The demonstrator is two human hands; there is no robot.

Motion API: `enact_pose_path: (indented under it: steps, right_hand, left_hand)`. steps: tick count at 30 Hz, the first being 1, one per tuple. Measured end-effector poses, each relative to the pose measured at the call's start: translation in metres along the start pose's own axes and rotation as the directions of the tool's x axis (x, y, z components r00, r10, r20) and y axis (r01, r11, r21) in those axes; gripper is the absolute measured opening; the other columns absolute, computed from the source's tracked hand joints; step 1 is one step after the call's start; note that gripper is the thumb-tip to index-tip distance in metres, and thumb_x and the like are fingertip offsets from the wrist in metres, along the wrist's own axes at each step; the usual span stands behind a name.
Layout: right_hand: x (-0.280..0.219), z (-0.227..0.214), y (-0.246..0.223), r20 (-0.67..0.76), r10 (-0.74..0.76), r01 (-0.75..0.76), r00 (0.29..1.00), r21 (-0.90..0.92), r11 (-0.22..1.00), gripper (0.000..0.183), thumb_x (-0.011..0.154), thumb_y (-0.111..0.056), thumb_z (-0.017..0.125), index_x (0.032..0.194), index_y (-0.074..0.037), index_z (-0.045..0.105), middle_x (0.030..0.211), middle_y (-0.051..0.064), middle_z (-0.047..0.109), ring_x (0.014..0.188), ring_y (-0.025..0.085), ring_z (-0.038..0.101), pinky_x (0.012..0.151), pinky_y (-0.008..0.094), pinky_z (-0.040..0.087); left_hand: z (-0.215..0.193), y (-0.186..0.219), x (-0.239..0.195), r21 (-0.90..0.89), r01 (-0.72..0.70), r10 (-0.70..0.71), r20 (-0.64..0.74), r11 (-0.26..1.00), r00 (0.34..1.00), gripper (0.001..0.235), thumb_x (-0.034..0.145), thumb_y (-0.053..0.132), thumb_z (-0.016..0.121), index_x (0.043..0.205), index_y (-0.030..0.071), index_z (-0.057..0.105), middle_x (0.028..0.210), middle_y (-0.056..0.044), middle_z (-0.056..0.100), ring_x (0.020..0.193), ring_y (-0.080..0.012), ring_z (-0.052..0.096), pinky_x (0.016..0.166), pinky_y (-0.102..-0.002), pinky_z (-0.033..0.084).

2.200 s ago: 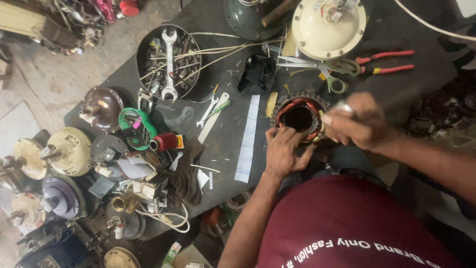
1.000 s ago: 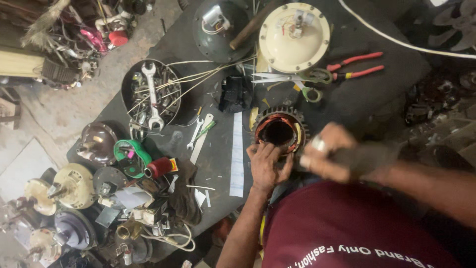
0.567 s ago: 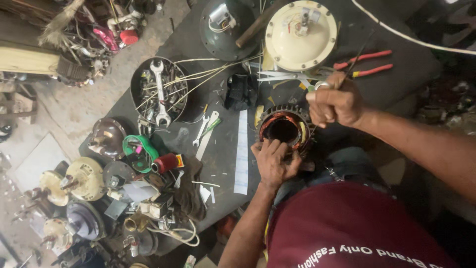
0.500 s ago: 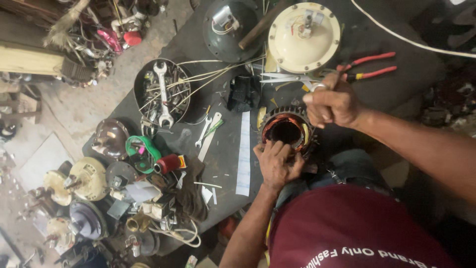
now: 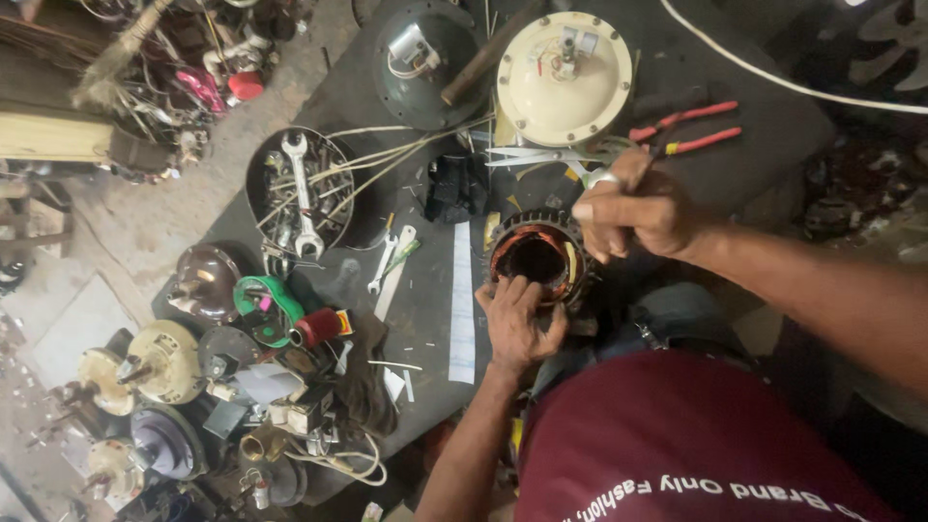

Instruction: The person is repairing an electrical component, likely a motor stator. They use a flat metal tool to adjust the copper windings inside the stator and then use scissors to cut a piece of yellow insulating tape, which they place inside the component.

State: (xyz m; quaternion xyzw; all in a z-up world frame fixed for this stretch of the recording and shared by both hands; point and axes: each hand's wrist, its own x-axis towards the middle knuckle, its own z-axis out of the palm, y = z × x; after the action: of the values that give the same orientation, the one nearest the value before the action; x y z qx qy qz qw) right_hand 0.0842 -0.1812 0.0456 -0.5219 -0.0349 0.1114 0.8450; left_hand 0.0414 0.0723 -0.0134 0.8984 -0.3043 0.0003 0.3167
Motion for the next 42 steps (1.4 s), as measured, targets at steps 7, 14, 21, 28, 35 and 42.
enact_pose_path:
  steps: [7, 14, 21, 28, 35, 42]
  right_hand:
    - [-0.017, 0.033, -0.008, 0.117, -0.061, 0.082, 0.991, -0.185, 0.979, 0.040, 0.089, -0.003, 0.059, 0.050, -0.002, 0.056, 0.046, 0.007, 0.057, 0.036, 0.013, 0.051, 0.039, 0.029, 0.043]
    - [-0.020, 0.054, -0.004, 0.121, -0.055, 0.076, 0.991, -0.174, 0.982, 0.043, 0.093, -0.002, 0.056, 0.051, -0.007, 0.049, 0.049, 0.004, 0.055, 0.042, 0.011, 0.049, 0.043, 0.029, 0.041]
    - [-0.020, 0.061, 0.020, 0.333, -0.182, 0.338, 0.925, -0.504, 0.795, 0.042, 0.087, -0.005, 0.063, 0.048, -0.009, 0.049, 0.043, 0.000, 0.050, 0.034, 0.010, 0.046, 0.035, 0.029, 0.037]
    - [-0.029, 0.048, 0.007, 0.318, -0.143, 0.308, 0.937, -0.564, 0.766, 0.045, 0.084, -0.006, 0.068, 0.051, -0.003, 0.037, 0.046, 0.005, 0.041, 0.037, 0.015, 0.042, 0.042, 0.036, 0.031]
    - [-0.033, 0.054, 0.016, -0.165, -0.116, 0.056, 0.979, -0.329, 0.943, 0.030, 0.093, -0.007, 0.064, 0.067, -0.007, 0.050, 0.062, 0.000, 0.050, 0.058, 0.011, 0.044, 0.051, 0.035, 0.037]
    - [-0.003, 0.037, 0.043, -0.313, -0.341, 0.211, 0.886, -0.382, 0.900, 0.022, 0.094, -0.006, 0.059, 0.072, -0.005, 0.057, 0.060, -0.003, 0.052, 0.049, 0.008, 0.048, 0.047, 0.029, 0.038]
  left_hand:
    - [0.003, -0.006, -0.007, -0.022, -0.017, 0.017, 0.012, 1.000, 1.000, 0.020, 0.074, 0.027, 0.072, 0.082, 0.012, 0.060, 0.084, -0.007, 0.051, 0.086, -0.0270, 0.055, 0.089, -0.045, 0.034]
    - [0.003, -0.013, -0.011, -0.040, -0.026, 0.026, 0.005, 0.999, 1.000, 0.021, 0.075, 0.028, 0.072, 0.085, 0.013, 0.062, 0.085, -0.006, 0.051, 0.088, -0.0264, 0.055, 0.090, -0.046, 0.034]
    - [0.003, -0.015, -0.009, -0.081, 0.006, -0.006, 0.009, 0.997, 1.000, 0.021, 0.071, 0.027, 0.070, 0.084, 0.013, 0.063, 0.081, -0.006, 0.052, 0.084, -0.0254, 0.055, 0.088, -0.045, 0.034]
    - [0.004, -0.008, -0.007, -0.037, 0.002, -0.003, -0.027, 0.999, 1.000, 0.022, 0.074, 0.033, 0.073, 0.081, 0.014, 0.064, 0.081, -0.003, 0.057, 0.085, -0.0237, 0.057, 0.087, -0.043, 0.034]
    - [0.005, -0.005, 0.009, 0.031, -0.032, 0.034, -0.056, 0.999, 0.998, 0.024, 0.080, 0.032, 0.080, 0.079, 0.015, 0.063, 0.080, -0.003, 0.058, 0.085, -0.0247, 0.058, 0.086, -0.043, 0.033]
    - [0.012, -0.012, 0.001, 0.041, -0.042, 0.044, -0.048, 0.998, 0.998, 0.026, 0.083, 0.030, 0.081, 0.071, 0.017, 0.061, 0.075, -0.003, 0.056, 0.081, -0.0248, 0.057, 0.083, -0.043, 0.033]
